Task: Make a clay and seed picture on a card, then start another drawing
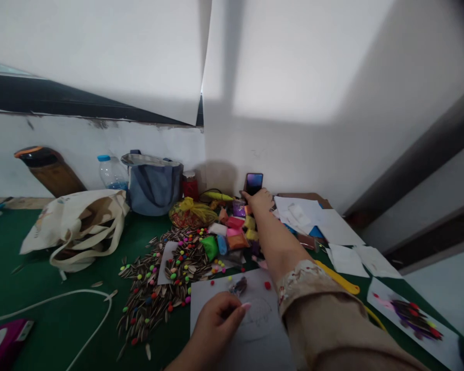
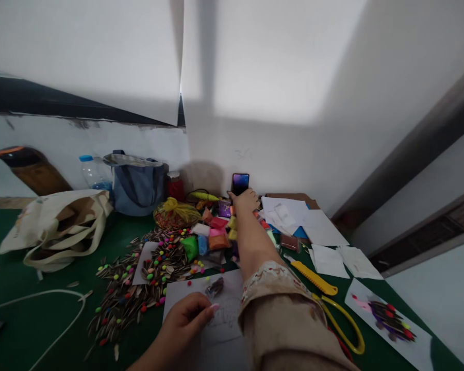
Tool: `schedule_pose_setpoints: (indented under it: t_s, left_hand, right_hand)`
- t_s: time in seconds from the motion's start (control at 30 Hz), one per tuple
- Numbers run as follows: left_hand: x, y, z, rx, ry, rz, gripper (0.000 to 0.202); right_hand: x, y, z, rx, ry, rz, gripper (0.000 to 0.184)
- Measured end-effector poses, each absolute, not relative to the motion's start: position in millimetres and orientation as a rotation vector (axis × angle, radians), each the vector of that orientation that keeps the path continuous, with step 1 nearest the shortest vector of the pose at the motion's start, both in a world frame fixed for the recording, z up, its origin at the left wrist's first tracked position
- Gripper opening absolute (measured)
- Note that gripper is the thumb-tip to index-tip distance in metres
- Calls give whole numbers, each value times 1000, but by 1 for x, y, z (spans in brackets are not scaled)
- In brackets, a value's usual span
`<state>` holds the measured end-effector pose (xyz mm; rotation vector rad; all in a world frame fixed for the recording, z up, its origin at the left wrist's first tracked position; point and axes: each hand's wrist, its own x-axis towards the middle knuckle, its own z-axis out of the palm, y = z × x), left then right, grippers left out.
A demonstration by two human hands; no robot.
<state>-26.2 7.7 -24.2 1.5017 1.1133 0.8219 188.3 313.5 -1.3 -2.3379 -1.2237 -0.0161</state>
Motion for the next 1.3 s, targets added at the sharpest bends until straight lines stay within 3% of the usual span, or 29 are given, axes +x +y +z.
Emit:
schedule_pose_setpoints:
  t_s: [0.1,0.33,0.67,0.83,0.93,1.13,1.3]
  left_hand:
    - [-27,8,-22,1512,1116,815,40]
    - [-26,9,-19,1523,1131,792,42]
    - [-27,10,-20,1513,1156,769,41]
    - [-27,10,-19,1516,1147,763,41]
    - [-27,9,-18,1521,1152,769,41]
    - [-26,9,-16,1520,1157,774,42]
    - [-26,9,-16,1520,1151,785,43]
  right_hand:
    - [206,312,6,-2336,-1352,-21,91]
    - [250,305,18,-2328,-1686,-71,70]
    - [256,321,19,-2362,-1772,-144,77]
    - [262,319,26,-2381,-1678,-158,65]
    - [265,314,27,-2384,-1692,-114,63]
    - [255,304,17,-2323,-1961,90,41]
    - [238,297,8,-2290,-2116,189,42]
